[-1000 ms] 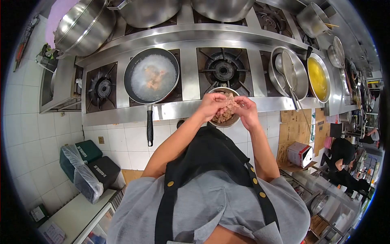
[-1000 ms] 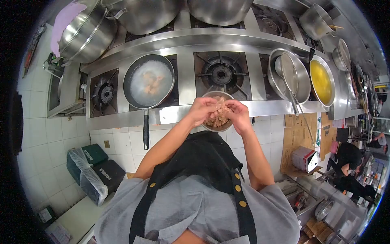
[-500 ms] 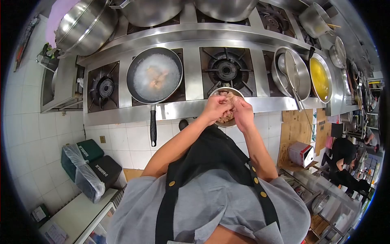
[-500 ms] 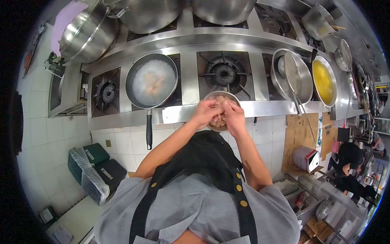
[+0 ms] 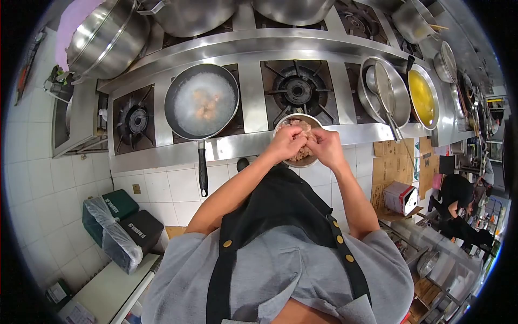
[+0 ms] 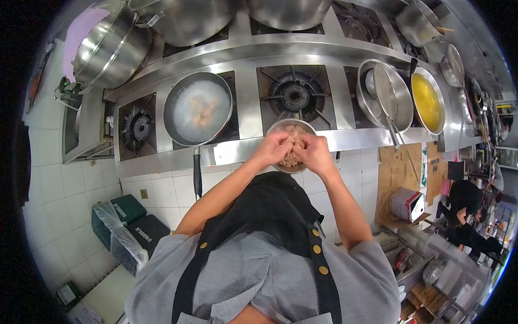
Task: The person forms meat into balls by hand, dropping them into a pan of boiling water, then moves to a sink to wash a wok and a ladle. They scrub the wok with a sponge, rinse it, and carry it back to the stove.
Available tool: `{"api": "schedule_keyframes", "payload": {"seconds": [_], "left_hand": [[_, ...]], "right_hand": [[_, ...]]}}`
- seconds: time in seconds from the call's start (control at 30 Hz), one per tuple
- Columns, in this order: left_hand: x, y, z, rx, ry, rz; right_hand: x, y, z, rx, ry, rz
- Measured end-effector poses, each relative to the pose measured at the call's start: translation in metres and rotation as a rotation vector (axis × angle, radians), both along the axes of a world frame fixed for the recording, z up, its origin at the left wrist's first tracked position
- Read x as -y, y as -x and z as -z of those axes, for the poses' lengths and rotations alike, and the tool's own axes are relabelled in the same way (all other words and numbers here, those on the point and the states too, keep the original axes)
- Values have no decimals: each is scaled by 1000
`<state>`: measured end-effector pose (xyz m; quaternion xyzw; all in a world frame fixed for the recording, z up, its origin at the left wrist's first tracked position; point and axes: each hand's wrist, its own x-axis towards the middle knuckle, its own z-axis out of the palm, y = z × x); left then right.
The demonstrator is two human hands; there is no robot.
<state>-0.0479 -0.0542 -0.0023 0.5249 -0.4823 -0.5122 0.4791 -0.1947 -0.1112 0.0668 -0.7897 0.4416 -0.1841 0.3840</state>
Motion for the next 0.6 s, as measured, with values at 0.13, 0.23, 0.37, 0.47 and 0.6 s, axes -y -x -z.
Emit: {"api": "schedule_keyframes", "payload": {"seconds": [0.13,0.23,0.37,0.47,0.6], "left_hand": [[-1,-7,13,66,-1,-7],[-3,-18,2,124,-26,30],[-7,-15,-9,82,113,-139],[-14,-20,-28,-319,-274,-38],[-11,-23,-21,-349,-193,14]], "right_hand": [[-1,-7,1,-40,133,-152],[-5,-17,11,29,217,-116],[-4,-21,31,146,27,108],[1,-17,19,210,-259,183],[0,-12,21,356,-431,121]]}}
